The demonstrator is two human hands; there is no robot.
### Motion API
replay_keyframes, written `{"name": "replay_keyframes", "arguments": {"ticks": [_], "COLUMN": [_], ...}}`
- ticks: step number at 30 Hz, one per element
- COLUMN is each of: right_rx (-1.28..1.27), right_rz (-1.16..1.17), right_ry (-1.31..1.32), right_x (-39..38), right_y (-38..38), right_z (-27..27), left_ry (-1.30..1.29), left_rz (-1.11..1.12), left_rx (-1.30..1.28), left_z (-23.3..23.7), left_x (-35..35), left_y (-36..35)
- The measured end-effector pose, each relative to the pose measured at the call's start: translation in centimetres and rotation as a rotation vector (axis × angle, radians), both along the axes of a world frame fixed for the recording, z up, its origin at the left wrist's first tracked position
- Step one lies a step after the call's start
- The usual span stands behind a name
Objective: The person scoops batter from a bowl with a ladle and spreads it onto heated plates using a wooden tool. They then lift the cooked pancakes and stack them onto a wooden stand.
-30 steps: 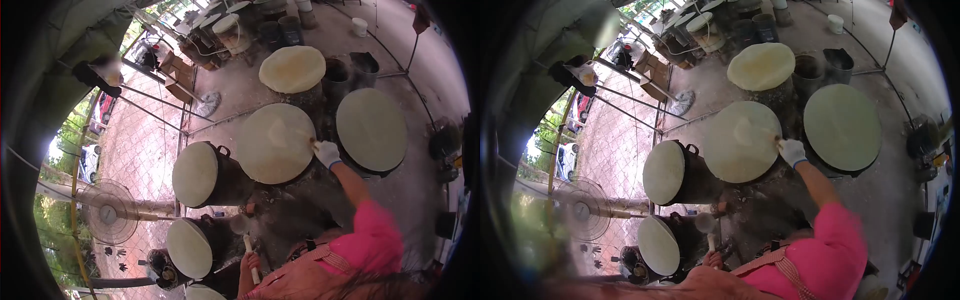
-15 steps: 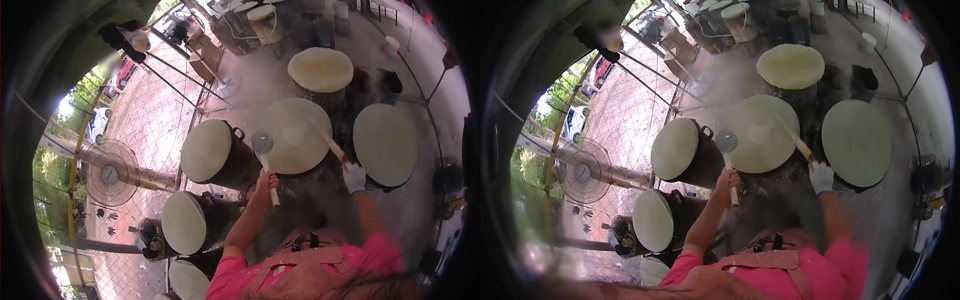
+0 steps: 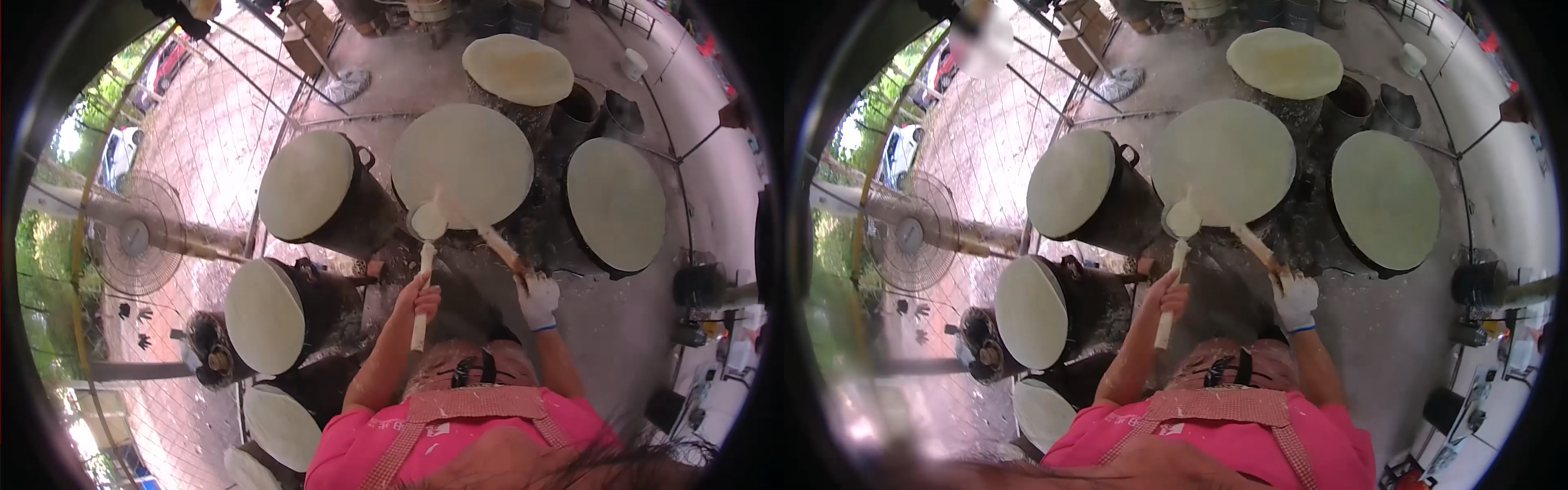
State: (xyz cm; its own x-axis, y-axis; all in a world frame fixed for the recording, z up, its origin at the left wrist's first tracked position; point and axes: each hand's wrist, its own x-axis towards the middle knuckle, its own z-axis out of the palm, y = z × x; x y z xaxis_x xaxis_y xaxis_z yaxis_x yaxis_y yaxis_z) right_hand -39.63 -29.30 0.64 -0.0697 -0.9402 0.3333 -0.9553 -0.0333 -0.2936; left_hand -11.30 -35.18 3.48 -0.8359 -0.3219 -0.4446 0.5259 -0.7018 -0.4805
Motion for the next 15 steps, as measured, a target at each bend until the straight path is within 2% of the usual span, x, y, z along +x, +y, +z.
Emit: {"name": "replay_keyframes", "arguments": {"ticks": [2, 3, 4, 5, 7, 9, 10, 11, 12, 14, 15], "right_rx": [-0.183, -0.181, -0.076, 0.017, 0.161, 0.095, 0.218, 0.228, 0.143, 0.103, 0.148], "right_rz": [-0.109, -0.084, -0.098, -0.095, -0.226, -0.241, -0.276, -0.203, -0.106, 0.021, 0.156], "right_ry": [0.043, 0.061, 0.136, 0.210, 0.070, 0.004, -0.008, 0.068, -0.073, -0.317, -0.363], "right_x": [0.2, -0.3, -0.9, -1.6, -3.5, -5.8, -7.1, -8.9, -9.1, -6.6, -5.3], "right_y": [-0.3, -0.4, -0.9, -1.9, -3.0, -4.3, -6.0, -7.5, -9.4, -12.4, -14.4], "right_z": [0.0, 0.3, 0.5, 0.7, -0.5, -0.9, -0.5, -1.2, -2.0, -1.4, -2.1], "left_ry": [0.084, 0.147, 0.206, 0.142, -0.008, -0.296, -0.123, -0.264, -0.371, -0.625, -0.629], "left_rz": [0.065, 0.059, 0.062, 0.077, -0.048, 0.043, 0.115, 0.240, 0.304, 0.364, 0.414], "left_rx": [0.074, -0.006, -0.099, -0.103, -0.203, -0.216, -0.079, -0.156, -0.069, -0.302, -0.295], "left_z": [1.4, 1.5, 1.8, 2.3, 1.5, 2.0, 1.4, 0.6, 0.6, 2.2, 2.0], "left_x": [-0.2, 0.2, 0.6, 1.0, 1.9, 1.9, 2.0, 1.7, 2.1, 2.9, 3.1], "left_y": [0.9, 1.5, 2.1, 3.1, 4.5, 6.5, 7.8, 9.2, 10.9, 15.2, 17.7]}}
